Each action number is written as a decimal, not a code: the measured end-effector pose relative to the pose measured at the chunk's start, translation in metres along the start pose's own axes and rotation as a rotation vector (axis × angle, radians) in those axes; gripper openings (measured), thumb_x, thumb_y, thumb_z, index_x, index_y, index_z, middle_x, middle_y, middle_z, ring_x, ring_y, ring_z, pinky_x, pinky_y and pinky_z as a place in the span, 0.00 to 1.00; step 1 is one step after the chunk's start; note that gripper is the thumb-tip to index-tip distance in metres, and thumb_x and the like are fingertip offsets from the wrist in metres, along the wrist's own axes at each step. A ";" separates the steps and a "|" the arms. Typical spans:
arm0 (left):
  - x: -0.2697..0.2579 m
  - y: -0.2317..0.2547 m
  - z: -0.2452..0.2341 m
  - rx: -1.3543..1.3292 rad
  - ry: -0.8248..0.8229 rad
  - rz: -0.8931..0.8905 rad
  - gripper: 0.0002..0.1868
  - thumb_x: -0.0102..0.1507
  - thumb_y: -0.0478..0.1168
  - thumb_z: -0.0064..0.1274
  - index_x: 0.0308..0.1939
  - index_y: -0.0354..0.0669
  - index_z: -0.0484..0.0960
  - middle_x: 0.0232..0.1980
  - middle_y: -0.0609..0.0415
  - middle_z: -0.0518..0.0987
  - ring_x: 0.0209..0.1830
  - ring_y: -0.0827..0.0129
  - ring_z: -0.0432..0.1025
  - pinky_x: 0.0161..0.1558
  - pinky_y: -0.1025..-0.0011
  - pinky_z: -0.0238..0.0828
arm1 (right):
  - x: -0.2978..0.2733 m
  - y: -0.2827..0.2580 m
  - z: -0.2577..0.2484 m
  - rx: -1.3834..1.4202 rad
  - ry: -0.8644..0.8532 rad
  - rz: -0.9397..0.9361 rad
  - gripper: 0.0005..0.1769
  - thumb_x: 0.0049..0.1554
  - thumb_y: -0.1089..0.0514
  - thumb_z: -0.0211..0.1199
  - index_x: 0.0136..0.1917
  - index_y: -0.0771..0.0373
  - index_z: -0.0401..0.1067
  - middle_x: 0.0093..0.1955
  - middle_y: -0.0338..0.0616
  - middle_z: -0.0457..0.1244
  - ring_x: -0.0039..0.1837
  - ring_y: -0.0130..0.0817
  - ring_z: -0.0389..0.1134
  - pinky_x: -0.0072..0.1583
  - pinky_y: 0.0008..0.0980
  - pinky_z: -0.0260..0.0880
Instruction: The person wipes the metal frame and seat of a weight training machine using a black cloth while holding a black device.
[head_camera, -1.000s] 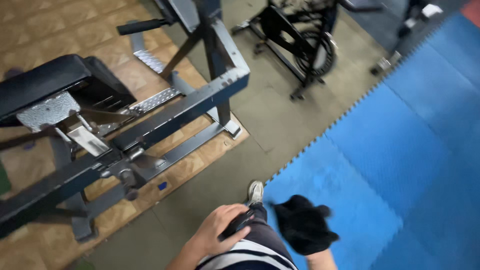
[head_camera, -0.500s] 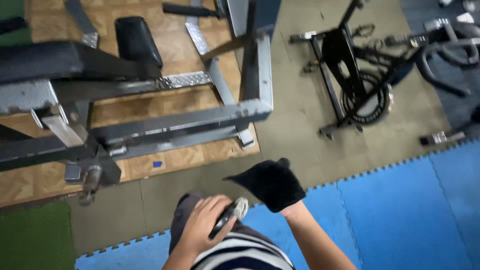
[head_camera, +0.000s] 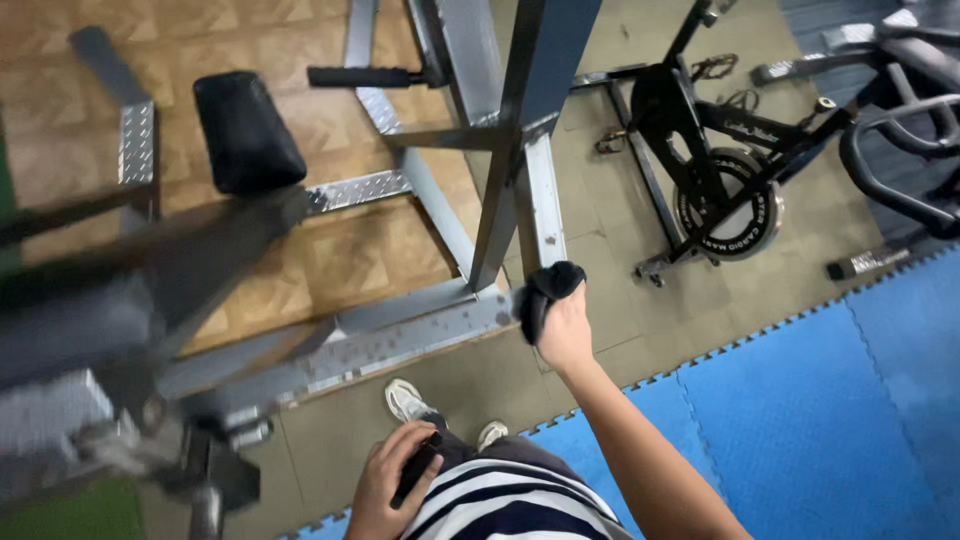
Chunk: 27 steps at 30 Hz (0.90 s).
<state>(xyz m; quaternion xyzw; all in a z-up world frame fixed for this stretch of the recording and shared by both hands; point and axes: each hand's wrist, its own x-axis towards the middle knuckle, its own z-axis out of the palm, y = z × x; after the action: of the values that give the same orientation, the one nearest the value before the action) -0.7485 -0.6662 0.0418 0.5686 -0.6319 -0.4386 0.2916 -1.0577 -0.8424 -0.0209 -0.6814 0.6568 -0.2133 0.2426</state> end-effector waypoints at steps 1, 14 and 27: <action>0.014 0.001 -0.007 -0.023 -0.009 -0.017 0.19 0.65 0.53 0.53 0.54 0.50 0.84 0.61 0.58 0.83 0.63 0.65 0.76 0.61 0.66 0.67 | 0.015 -0.002 0.004 -0.094 0.106 0.034 0.35 0.63 0.50 0.49 0.78 0.67 0.50 0.76 0.68 0.47 0.77 0.66 0.46 0.67 0.55 0.63; 0.074 -0.010 -0.033 -0.215 -0.050 -0.080 0.17 0.65 0.49 0.53 0.54 0.47 0.83 0.59 0.55 0.82 0.61 0.66 0.78 0.53 0.70 0.75 | 0.249 0.002 -0.009 -0.034 -0.007 0.459 0.33 0.69 0.41 0.35 0.56 0.73 0.68 0.59 0.78 0.63 0.63 0.77 0.62 0.65 0.61 0.58; 0.079 0.005 0.035 -0.048 0.374 -0.363 0.23 0.64 0.59 0.47 0.50 0.51 0.87 0.56 0.59 0.83 0.59 0.67 0.79 0.60 0.68 0.69 | 0.257 0.054 0.002 0.322 -0.054 0.376 0.34 0.67 0.37 0.40 0.57 0.68 0.72 0.60 0.69 0.66 0.68 0.63 0.64 0.67 0.46 0.57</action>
<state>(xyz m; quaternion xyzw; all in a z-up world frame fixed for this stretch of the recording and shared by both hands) -0.7956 -0.7356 0.0203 0.7368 -0.4441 -0.3858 0.3332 -1.0867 -1.1000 -0.0627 -0.5054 0.7226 -0.2480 0.4012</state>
